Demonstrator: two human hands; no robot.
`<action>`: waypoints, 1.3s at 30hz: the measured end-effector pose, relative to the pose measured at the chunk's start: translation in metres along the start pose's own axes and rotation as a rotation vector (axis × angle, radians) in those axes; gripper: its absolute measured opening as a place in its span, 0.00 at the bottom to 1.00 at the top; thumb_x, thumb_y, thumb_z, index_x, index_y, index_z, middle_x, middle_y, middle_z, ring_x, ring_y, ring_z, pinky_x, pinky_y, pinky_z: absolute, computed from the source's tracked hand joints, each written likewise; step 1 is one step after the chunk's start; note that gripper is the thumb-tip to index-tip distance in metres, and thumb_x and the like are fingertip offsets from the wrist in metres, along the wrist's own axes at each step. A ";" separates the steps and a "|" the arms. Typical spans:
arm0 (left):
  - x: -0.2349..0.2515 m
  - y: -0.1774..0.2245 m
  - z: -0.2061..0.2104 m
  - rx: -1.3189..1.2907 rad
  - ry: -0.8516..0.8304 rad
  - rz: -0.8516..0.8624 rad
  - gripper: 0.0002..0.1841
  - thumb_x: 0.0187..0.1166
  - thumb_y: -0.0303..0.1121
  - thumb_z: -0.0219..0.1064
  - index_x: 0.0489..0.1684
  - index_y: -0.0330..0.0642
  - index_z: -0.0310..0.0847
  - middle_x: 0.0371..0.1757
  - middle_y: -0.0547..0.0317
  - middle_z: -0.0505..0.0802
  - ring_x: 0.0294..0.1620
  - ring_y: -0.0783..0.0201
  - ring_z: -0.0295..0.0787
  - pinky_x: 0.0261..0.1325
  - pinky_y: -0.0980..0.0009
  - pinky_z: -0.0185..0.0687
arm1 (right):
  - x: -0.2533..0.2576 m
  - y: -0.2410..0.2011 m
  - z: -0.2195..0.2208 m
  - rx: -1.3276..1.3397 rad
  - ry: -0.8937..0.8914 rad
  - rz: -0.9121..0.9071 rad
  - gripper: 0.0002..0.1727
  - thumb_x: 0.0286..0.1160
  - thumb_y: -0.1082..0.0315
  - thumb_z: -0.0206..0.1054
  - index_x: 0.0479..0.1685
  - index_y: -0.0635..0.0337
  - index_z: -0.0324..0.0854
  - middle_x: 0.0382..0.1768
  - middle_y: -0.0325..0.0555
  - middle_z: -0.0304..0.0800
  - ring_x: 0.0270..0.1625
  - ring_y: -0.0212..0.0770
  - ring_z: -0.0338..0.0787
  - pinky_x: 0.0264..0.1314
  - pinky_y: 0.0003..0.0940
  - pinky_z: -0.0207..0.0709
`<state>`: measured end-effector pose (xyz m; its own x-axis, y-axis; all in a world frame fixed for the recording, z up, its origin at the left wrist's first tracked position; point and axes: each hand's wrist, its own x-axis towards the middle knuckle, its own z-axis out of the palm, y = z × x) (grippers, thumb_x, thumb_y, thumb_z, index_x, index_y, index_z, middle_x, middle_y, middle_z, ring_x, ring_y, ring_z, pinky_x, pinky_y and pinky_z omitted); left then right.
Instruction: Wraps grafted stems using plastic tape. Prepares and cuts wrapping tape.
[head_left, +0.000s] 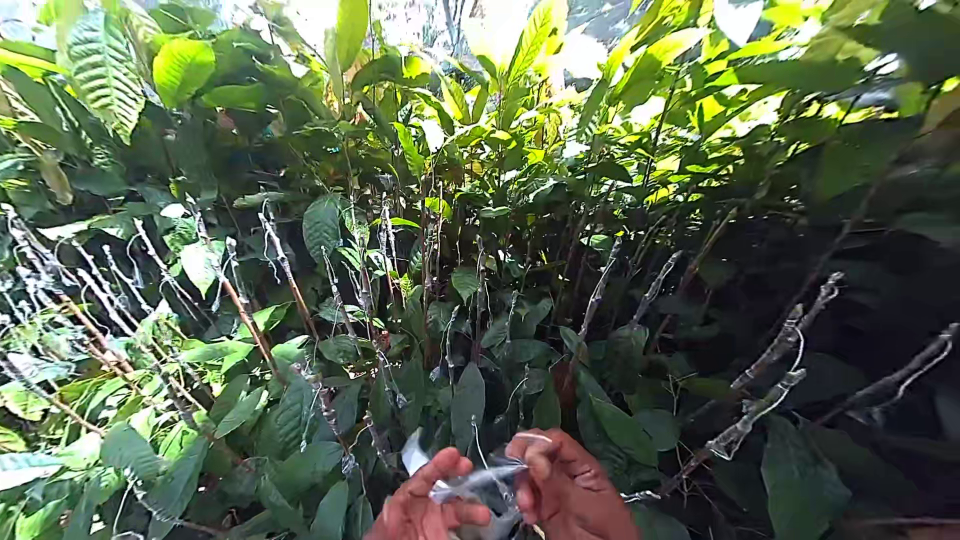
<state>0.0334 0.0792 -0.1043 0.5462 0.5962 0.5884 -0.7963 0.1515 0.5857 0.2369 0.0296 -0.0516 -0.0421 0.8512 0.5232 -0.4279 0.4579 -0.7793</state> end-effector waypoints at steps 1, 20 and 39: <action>-0.002 0.010 0.001 -0.047 0.035 -0.014 0.34 0.79 0.65 0.60 0.80 0.56 0.80 0.79 0.55 0.84 0.65 0.55 0.91 0.46 0.60 0.95 | -0.001 -0.010 -0.005 0.098 0.061 0.005 0.08 0.87 0.62 0.63 0.48 0.43 0.89 0.55 0.38 0.95 0.36 0.27 0.93 0.36 0.22 0.88; -0.004 -0.005 -0.041 0.605 0.439 -0.178 0.18 0.89 0.37 0.58 0.71 0.41 0.78 0.65 0.62 0.92 0.67 0.65 0.88 0.74 0.68 0.80 | -0.012 -0.047 -0.077 0.129 0.531 -0.116 0.10 0.82 0.75 0.61 0.50 0.55 0.87 0.43 0.44 0.93 0.45 0.38 0.94 0.53 0.33 0.90; 0.333 0.030 -0.108 1.441 0.883 0.019 0.40 0.92 0.47 0.51 0.96 0.35 0.35 0.92 0.31 0.58 0.90 0.38 0.58 0.87 0.38 0.57 | -0.005 -0.019 -0.074 0.034 0.375 0.078 0.13 0.83 0.80 0.59 0.50 0.54 0.86 0.44 0.42 0.98 0.44 0.38 0.98 0.54 0.37 0.93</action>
<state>0.1628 0.3675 0.0487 -0.1584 0.8917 0.4240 0.3401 -0.3538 0.8713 0.3116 0.0354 -0.0651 0.2554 0.9206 0.2955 -0.4661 0.3850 -0.7966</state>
